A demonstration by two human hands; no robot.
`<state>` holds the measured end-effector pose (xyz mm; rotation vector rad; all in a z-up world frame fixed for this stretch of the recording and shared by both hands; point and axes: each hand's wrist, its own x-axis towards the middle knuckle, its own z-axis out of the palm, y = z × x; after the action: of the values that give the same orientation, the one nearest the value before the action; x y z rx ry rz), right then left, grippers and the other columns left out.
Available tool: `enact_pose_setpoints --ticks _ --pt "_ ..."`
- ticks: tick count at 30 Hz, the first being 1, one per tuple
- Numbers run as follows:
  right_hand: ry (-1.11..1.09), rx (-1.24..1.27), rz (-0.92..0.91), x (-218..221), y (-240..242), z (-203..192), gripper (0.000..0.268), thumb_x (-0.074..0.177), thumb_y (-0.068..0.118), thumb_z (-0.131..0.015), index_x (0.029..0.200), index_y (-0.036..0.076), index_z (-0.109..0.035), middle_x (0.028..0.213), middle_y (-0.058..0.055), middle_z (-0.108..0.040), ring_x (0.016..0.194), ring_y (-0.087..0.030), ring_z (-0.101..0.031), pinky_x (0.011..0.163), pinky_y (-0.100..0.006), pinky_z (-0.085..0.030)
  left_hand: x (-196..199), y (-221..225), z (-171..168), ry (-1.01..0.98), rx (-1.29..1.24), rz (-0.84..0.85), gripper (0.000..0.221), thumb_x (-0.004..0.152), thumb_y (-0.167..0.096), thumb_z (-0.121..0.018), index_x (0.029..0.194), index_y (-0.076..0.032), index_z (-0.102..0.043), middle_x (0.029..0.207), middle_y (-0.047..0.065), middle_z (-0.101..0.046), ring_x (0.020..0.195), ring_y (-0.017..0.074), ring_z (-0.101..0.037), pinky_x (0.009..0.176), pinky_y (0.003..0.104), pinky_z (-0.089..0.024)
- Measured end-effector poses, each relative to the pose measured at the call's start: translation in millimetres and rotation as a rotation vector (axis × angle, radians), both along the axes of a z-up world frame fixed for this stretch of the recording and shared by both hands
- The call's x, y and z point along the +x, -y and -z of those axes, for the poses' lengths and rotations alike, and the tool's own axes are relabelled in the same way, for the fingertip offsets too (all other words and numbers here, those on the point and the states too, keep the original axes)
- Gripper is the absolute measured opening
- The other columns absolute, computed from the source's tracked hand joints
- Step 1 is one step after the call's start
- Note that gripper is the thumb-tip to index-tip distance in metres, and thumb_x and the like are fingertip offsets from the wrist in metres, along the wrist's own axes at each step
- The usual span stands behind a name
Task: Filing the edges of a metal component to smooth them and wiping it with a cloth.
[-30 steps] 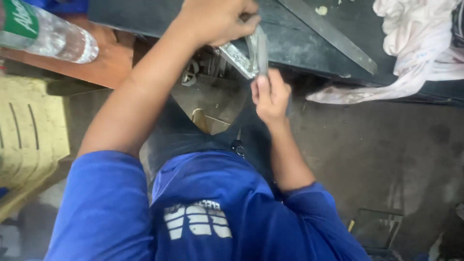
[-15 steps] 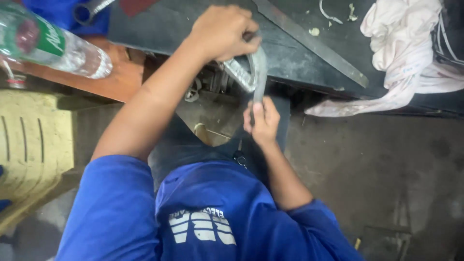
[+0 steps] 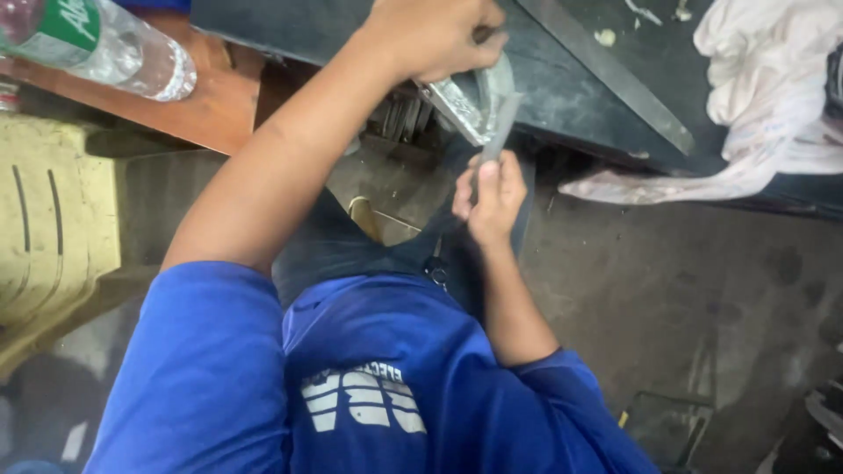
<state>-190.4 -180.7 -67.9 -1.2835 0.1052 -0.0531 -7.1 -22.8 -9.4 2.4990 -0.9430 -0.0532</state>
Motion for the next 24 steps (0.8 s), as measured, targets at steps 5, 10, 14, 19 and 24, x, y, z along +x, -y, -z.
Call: enact_pose_setpoints --ticks 5,10,14,19,24 --pt "0.117 -0.308 0.003 13.7 -4.5 -27.1 0.044 0.103 0.044 -0.045 0.08 0.007 -0.045 0.046 -0.005 -0.043 0.032 -0.011 -0.038 0.032 -0.025 -0.029 13.5 1.9 -4.5 0.209 0.009 0.056 0.032 0.095 -0.042 -0.06 0.081 -0.016 -0.072 0.081 0.007 -0.066 0.071 0.0359 -0.065 0.045 0.053 -0.046" --pt "-0.007 -0.057 0.021 -5.3 3.2 3.2 0.037 0.1 0.039 -0.054 0.095 0.003 -0.048 0.054 -0.009 -0.045 0.033 -0.012 -0.034 0.028 -0.025 -0.029 6.5 6.2 -13.8 0.077 0.046 0.023 0.035 0.1 -0.038 -0.058 0.074 -0.015 -0.062 0.07 0.004 -0.059 0.064 0.0307 -0.059 0.045 0.049 -0.042" --pt "0.114 -0.236 -0.017 14.6 -3.4 -29.5 0.04 0.102 0.042 -0.049 0.082 0.008 -0.044 0.048 -0.006 -0.042 0.031 -0.011 -0.037 0.031 -0.024 -0.026 12.8 3.5 1.7 0.194 0.004 0.048 0.035 0.096 -0.042 -0.059 0.077 -0.015 -0.069 0.08 0.005 -0.063 0.074 0.0328 -0.064 0.043 0.05 -0.044" --pt "0.008 -0.263 -0.017 -6.9 10.0 -18.3 0.034 0.102 0.038 -0.047 0.092 0.006 -0.048 0.053 -0.005 -0.048 0.034 -0.01 -0.038 0.03 -0.023 -0.031 8.9 6.7 -15.2 0.149 0.045 0.04 0.037 0.099 -0.036 -0.062 0.069 -0.015 -0.059 0.066 0.002 -0.054 0.062 0.0278 -0.057 0.043 0.045 -0.041" --pt "0.126 -0.648 -0.061 12.9 7.1 -62.6 0.033 0.107 0.03 -0.037 0.081 0.011 -0.044 0.048 0.0 -0.045 0.037 -0.01 -0.042 0.039 -0.023 -0.03 9.4 9.6 -4.2 0.211 0.027 0.052 0.032 0.095 -0.043 -0.061 0.079 -0.017 -0.071 0.077 0.003 -0.063 0.072 0.0329 -0.065 0.046 0.049 -0.047"
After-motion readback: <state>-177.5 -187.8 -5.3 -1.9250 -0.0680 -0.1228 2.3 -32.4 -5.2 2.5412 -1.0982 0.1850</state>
